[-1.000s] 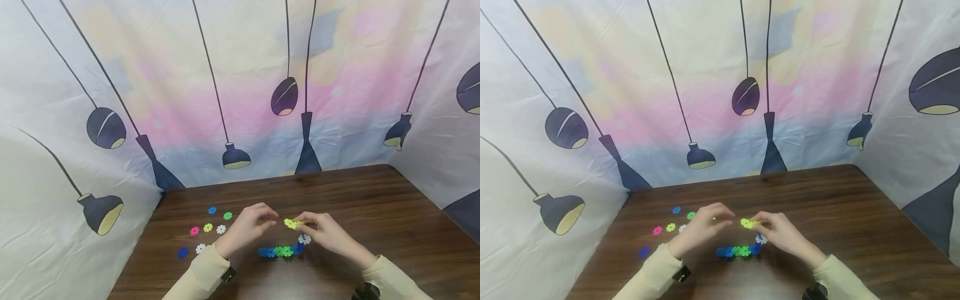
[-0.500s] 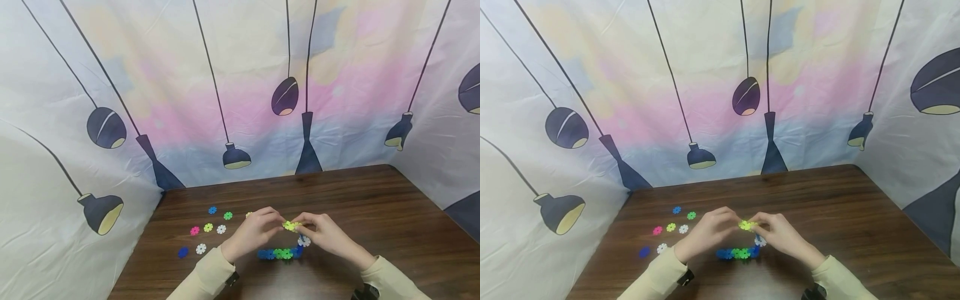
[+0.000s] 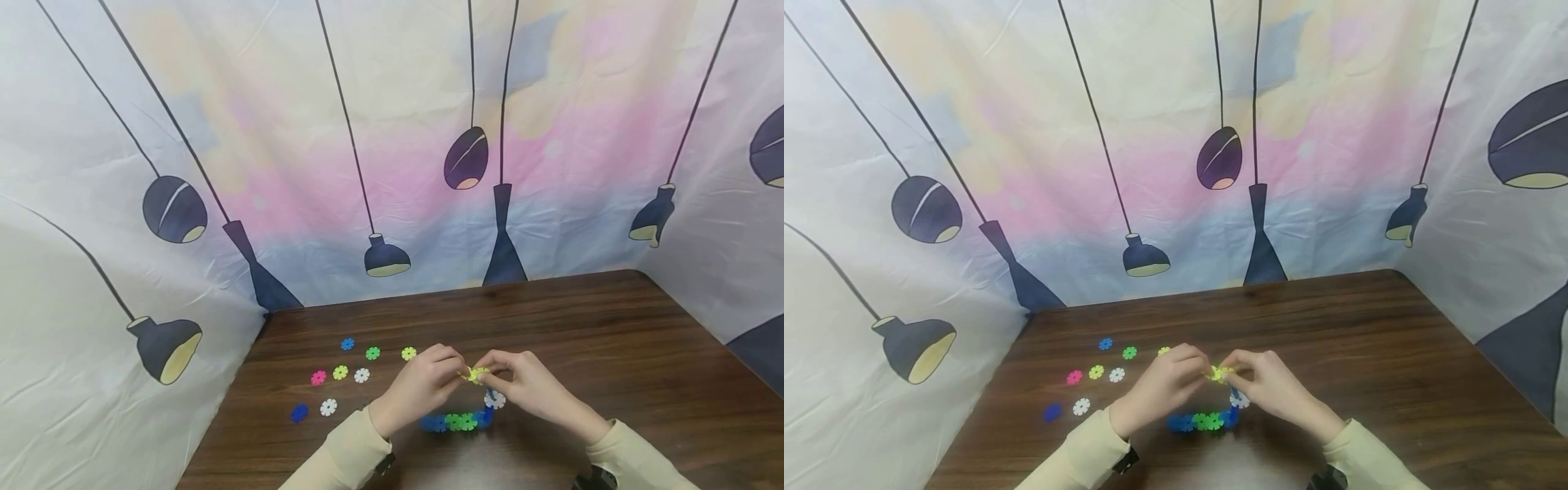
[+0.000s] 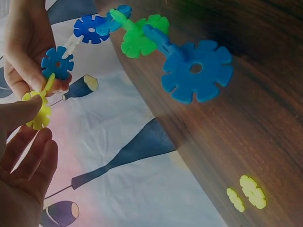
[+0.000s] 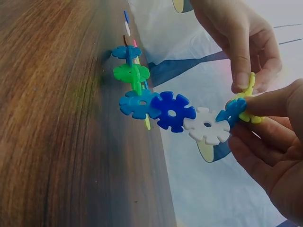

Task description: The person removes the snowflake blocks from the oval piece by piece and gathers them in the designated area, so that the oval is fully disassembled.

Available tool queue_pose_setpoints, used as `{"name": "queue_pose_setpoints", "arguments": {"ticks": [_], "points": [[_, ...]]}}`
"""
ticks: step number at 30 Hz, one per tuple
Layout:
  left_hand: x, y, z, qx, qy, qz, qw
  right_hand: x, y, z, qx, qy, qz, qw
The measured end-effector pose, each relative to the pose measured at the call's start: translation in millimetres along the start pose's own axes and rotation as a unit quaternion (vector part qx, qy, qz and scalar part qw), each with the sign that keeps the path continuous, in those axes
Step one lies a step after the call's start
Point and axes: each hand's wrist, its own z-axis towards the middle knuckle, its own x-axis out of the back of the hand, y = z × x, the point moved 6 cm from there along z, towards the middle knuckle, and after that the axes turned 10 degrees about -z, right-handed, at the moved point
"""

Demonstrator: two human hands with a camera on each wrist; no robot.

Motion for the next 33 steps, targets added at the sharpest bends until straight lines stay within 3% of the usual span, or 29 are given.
{"name": "queue_pose_setpoints", "arguments": {"ticks": [7, 19, 29, 33], "points": [[-0.6, 4.2, 1.2, -0.021, 0.014, 0.018, 0.9995, 0.1, -2.4, 0.8, 0.014, 0.006, 0.004, 0.9999], [-1.9, 9.6, -1.5, -0.097, 0.054, 0.066, 0.9916, 1.1, -4.2, 0.1, 0.005, 0.006, 0.034, 0.9994], [-0.4, 5.1, -2.2, -0.100, 0.100, 0.042, 0.9891, 5.5, -4.1, 3.3, 0.010, 0.038, 0.046, 0.9982], [-1.4, 3.1, -2.7, -0.092, 0.103, 0.032, 0.9899, 4.6, -0.8, 3.5, 0.007, 0.041, 0.039, 0.9984]]}}
